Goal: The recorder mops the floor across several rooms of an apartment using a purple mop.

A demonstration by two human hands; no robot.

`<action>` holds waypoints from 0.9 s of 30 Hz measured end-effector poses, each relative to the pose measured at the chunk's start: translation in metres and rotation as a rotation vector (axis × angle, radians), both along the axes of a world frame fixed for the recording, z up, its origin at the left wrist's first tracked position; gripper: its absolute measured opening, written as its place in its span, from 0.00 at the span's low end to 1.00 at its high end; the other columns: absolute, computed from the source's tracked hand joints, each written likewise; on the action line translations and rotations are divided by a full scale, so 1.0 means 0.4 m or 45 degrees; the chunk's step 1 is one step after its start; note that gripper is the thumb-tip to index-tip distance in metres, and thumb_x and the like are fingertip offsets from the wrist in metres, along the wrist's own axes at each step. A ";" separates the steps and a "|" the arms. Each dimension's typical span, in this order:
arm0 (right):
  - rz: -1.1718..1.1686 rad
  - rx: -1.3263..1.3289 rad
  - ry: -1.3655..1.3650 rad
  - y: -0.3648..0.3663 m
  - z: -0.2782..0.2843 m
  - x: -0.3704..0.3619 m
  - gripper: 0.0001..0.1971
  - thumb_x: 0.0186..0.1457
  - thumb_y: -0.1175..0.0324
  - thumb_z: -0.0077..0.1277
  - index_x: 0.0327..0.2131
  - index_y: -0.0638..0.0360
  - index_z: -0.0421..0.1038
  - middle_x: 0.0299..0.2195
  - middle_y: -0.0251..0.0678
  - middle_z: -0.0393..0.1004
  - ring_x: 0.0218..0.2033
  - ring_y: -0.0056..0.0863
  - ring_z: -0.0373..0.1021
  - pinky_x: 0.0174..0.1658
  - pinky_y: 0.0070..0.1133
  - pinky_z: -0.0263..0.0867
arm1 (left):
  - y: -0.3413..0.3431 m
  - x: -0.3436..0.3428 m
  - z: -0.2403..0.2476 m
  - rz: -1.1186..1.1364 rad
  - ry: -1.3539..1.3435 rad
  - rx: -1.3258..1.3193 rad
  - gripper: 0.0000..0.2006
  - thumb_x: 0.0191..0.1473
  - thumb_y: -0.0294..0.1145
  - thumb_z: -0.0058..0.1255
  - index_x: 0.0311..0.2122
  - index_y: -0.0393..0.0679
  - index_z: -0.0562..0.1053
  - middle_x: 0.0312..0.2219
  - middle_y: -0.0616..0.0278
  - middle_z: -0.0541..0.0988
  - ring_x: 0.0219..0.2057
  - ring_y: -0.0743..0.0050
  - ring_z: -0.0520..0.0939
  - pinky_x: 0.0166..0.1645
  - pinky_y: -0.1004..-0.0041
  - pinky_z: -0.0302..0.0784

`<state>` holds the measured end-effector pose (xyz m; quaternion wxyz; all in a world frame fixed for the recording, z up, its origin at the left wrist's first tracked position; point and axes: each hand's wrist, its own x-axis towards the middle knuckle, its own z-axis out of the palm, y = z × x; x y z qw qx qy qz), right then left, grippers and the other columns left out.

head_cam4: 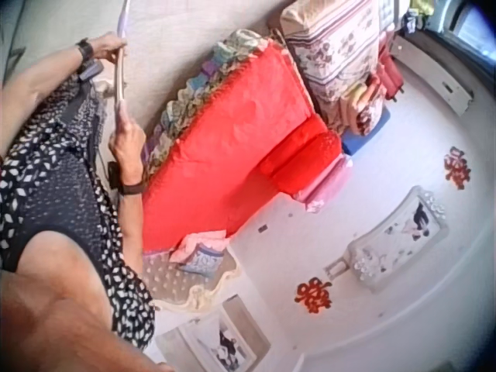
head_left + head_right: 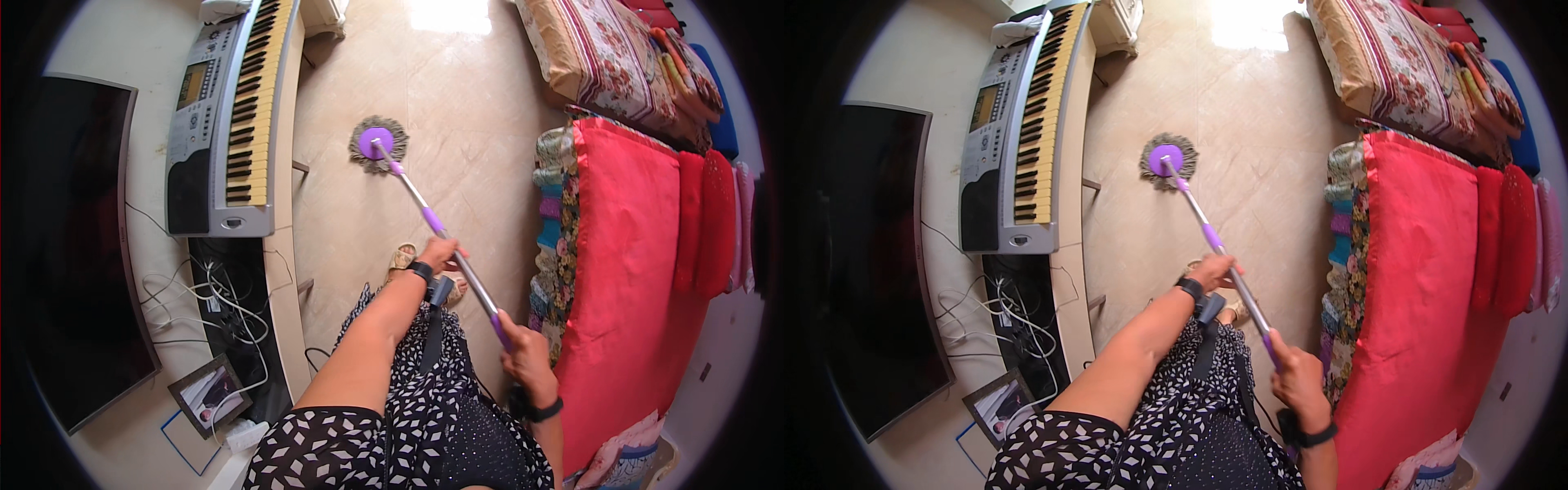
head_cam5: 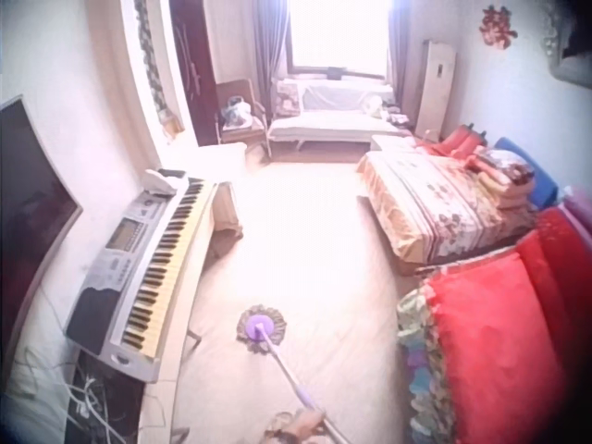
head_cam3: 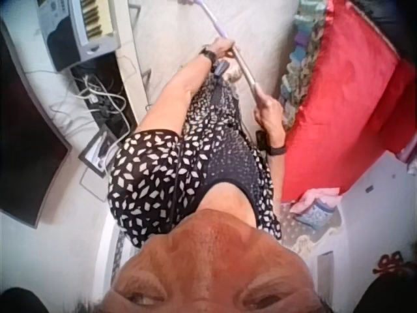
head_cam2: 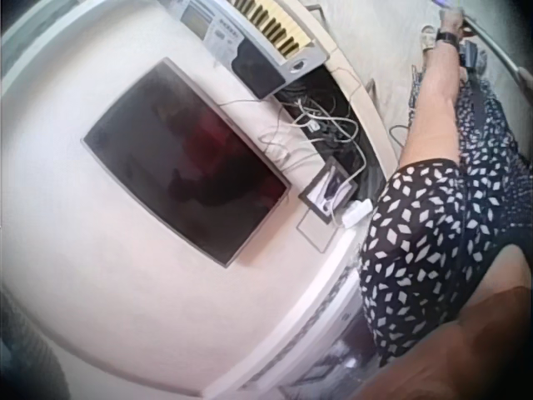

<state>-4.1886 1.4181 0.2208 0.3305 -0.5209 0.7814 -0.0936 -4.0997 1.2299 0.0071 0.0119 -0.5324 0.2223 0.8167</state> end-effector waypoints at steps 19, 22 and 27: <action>0.420 -0.247 0.097 -0.372 -0.268 0.121 0.24 0.42 0.74 0.43 0.47 0.49 0.57 0.19 0.41 0.68 0.22 0.41 0.67 0.21 0.33 0.61 | -0.298 0.320 -0.186 0.515 -0.012 0.042 0.07 0.55 0.30 0.34 0.34 0.36 0.60 0.27 0.49 0.70 0.31 0.55 0.75 0.29 0.43 0.72; 0.274 -0.220 0.090 -0.282 -0.245 0.044 0.26 0.40 0.75 0.43 0.47 0.47 0.59 0.20 0.42 0.68 0.23 0.42 0.66 0.24 0.34 0.60 | -0.218 0.207 -0.165 0.470 0.075 0.047 0.07 0.54 0.29 0.36 0.34 0.36 0.60 0.25 0.50 0.70 0.29 0.53 0.74 0.34 0.42 0.72; 0.057 -0.134 0.079 -0.119 -0.166 -0.042 0.28 0.38 0.77 0.41 0.47 0.43 0.62 0.23 0.44 0.68 0.25 0.43 0.66 0.26 0.34 0.60 | -0.101 0.086 -0.210 0.240 0.149 0.204 0.06 0.53 0.28 0.40 0.32 0.37 0.61 0.24 0.51 0.69 0.29 0.54 0.74 0.37 0.42 0.72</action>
